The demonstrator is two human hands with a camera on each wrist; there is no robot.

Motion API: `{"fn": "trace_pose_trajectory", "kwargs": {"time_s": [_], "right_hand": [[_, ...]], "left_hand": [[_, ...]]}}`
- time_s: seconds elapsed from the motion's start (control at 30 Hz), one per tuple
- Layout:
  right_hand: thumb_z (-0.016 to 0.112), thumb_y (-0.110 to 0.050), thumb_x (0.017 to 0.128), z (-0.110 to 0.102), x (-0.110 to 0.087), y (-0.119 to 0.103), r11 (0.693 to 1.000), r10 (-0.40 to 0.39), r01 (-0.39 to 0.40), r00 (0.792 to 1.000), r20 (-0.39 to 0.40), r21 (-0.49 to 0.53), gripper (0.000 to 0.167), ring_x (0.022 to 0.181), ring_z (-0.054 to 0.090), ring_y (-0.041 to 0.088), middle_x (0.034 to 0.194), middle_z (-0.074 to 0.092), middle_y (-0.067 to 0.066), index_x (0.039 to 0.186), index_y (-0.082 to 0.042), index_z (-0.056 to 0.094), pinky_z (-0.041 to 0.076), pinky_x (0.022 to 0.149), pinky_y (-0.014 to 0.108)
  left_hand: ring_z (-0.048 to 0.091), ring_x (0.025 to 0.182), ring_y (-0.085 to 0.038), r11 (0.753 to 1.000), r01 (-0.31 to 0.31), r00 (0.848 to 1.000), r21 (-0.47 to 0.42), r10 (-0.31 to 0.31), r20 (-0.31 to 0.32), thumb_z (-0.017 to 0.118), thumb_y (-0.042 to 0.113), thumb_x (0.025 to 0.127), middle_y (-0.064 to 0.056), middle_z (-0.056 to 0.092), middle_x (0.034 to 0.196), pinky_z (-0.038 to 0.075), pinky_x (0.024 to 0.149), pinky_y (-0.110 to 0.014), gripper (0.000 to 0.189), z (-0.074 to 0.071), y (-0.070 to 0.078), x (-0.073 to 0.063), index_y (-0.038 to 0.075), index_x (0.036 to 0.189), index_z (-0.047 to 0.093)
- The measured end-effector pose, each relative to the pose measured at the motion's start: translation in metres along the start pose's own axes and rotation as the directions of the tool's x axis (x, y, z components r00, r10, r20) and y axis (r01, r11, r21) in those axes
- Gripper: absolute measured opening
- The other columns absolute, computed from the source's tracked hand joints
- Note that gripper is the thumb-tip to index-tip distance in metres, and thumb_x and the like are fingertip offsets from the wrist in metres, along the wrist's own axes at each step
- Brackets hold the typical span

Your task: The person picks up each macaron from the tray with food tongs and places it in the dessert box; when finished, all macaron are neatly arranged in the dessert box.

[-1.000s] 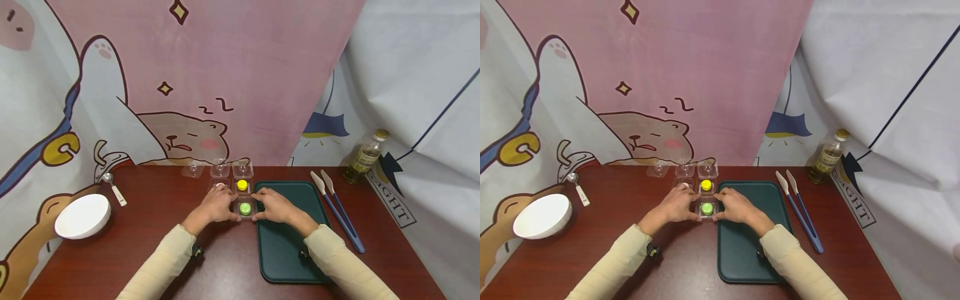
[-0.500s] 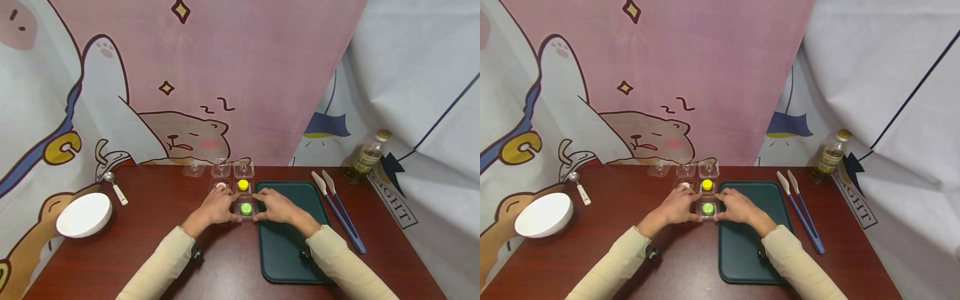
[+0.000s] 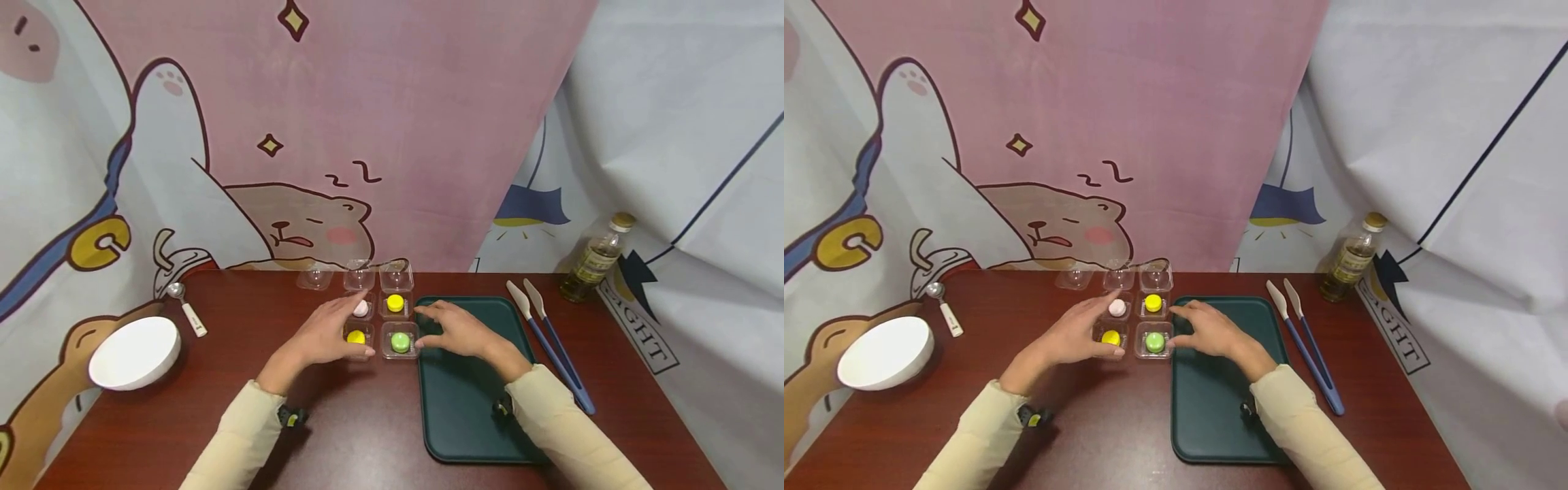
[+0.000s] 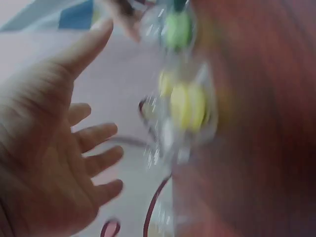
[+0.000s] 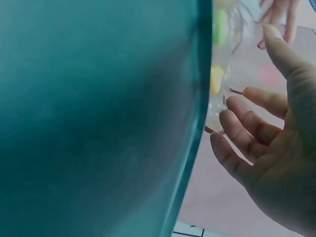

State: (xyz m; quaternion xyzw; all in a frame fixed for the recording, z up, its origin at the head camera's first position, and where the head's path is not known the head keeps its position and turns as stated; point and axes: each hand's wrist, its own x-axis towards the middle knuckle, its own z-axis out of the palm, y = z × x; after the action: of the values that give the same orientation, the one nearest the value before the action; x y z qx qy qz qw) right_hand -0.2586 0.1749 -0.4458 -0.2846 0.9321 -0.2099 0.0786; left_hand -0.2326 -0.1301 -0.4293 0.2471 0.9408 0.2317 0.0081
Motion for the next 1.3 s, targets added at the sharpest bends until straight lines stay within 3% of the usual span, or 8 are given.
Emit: {"fn": "trace_pose_trajectory", "kwargs": {"time_s": [0.2,0.33,0.43,0.63,0.83,0.97,1.13,1.3], "right_hand": [[0.061,-0.044,0.100,-0.010,0.012,0.009,0.993,-0.018,0.027,0.997,-0.071,0.117,0.063,0.119,0.063,0.032,0.135,0.063,0.015,0.150,-0.008,0.050,0.053,0.097,0.052],[0.058,-0.044,0.102,-0.010,0.031,0.016,0.986,0.043,-0.018,0.988,-0.150,0.165,0.057,0.118,0.065,0.033,0.137,0.065,0.015,0.146,-0.009,0.055,0.054,0.098,0.052],[0.056,-0.045,0.103,-0.010,0.048,0.024,0.967,0.153,-0.099,0.963,-0.221,0.236,0.051,0.118,0.067,0.032,0.136,0.066,0.011,0.142,-0.012,0.060,0.055,0.097,0.051],[0.053,-0.040,0.105,-0.010,0.079,0.034,0.849,0.369,-0.245,0.909,-0.194,0.469,0.047,0.108,0.071,0.031,0.122,0.072,0.014,0.138,-0.008,0.062,0.059,0.093,0.045],[0.054,-0.029,0.106,-0.008,0.098,0.035,0.723,0.474,-0.318,0.874,-0.106,0.613,0.043,0.106,0.070,0.035,0.122,0.070,0.022,0.138,-0.001,0.060,0.059,0.095,0.044],[0.055,-0.024,0.106,-0.003,0.105,0.035,0.676,0.507,-0.340,0.859,-0.078,0.653,0.040,0.100,0.071,0.032,0.121,0.070,0.023,0.135,0.002,0.062,0.061,0.088,0.039],[0.059,-0.021,0.103,-0.002,0.110,0.038,0.688,0.543,-0.387,0.836,-0.081,0.614,0.035,0.086,0.072,0.025,0.115,0.072,0.022,0.127,0.002,0.068,0.062,0.075,0.030],[0.059,-0.020,0.103,-0.002,0.116,0.040,0.737,0.520,-0.387,0.848,-0.099,0.554,0.032,0.082,0.073,0.024,0.109,0.074,0.021,0.124,0.002,0.070,0.061,0.067,0.026]], "left_hand": [[0.033,0.151,-0.039,0.988,0.118,0.993,-0.100,-0.117,0.009,0.087,0.057,0.071,-0.016,0.023,0.169,0.031,0.120,-0.058,0.128,-0.013,-0.027,-0.022,0.012,0.164,0.011],[0.049,0.141,-0.038,0.971,0.189,0.982,-0.149,-0.185,0.039,0.085,0.057,0.075,-0.018,0.039,0.161,0.043,0.113,-0.055,0.115,-0.012,-0.037,-0.034,0.006,0.160,0.027],[0.058,0.131,-0.037,0.962,0.205,0.979,-0.181,-0.200,0.042,0.084,0.053,0.078,-0.018,0.054,0.149,0.049,0.107,-0.054,0.098,-0.008,-0.043,-0.040,0.003,0.152,0.043],[0.061,0.128,-0.034,0.955,0.210,0.978,-0.208,-0.204,0.052,0.084,0.048,0.080,-0.016,0.061,0.142,0.051,0.104,-0.052,0.087,0.002,-0.048,-0.046,0.006,0.148,0.049],[0.062,0.128,-0.034,0.966,0.154,0.988,-0.210,-0.143,0.064,0.083,0.043,0.082,-0.016,0.055,0.149,0.050,0.106,-0.050,0.087,0.010,-0.048,-0.045,0.003,0.150,0.047],[0.063,0.126,-0.032,0.969,0.174,0.985,-0.175,-0.169,0.045,0.084,0.045,0.081,-0.016,0.061,0.143,0.050,0.105,-0.050,0.087,0.014,-0.046,-0.043,0.006,0.150,0.049],[0.063,0.126,-0.031,0.972,0.180,0.983,-0.150,-0.174,0.055,0.083,0.049,0.080,-0.016,0.065,0.138,0.051,0.104,-0.050,0.087,0.019,-0.041,-0.038,0.011,0.151,0.050],[0.063,0.126,-0.030,0.970,0.205,0.979,-0.135,-0.200,0.048,0.085,0.048,0.079,-0.014,0.066,0.137,0.052,0.104,-0.049,0.086,0.019,-0.039,-0.036,0.014,0.150,0.051]]}}
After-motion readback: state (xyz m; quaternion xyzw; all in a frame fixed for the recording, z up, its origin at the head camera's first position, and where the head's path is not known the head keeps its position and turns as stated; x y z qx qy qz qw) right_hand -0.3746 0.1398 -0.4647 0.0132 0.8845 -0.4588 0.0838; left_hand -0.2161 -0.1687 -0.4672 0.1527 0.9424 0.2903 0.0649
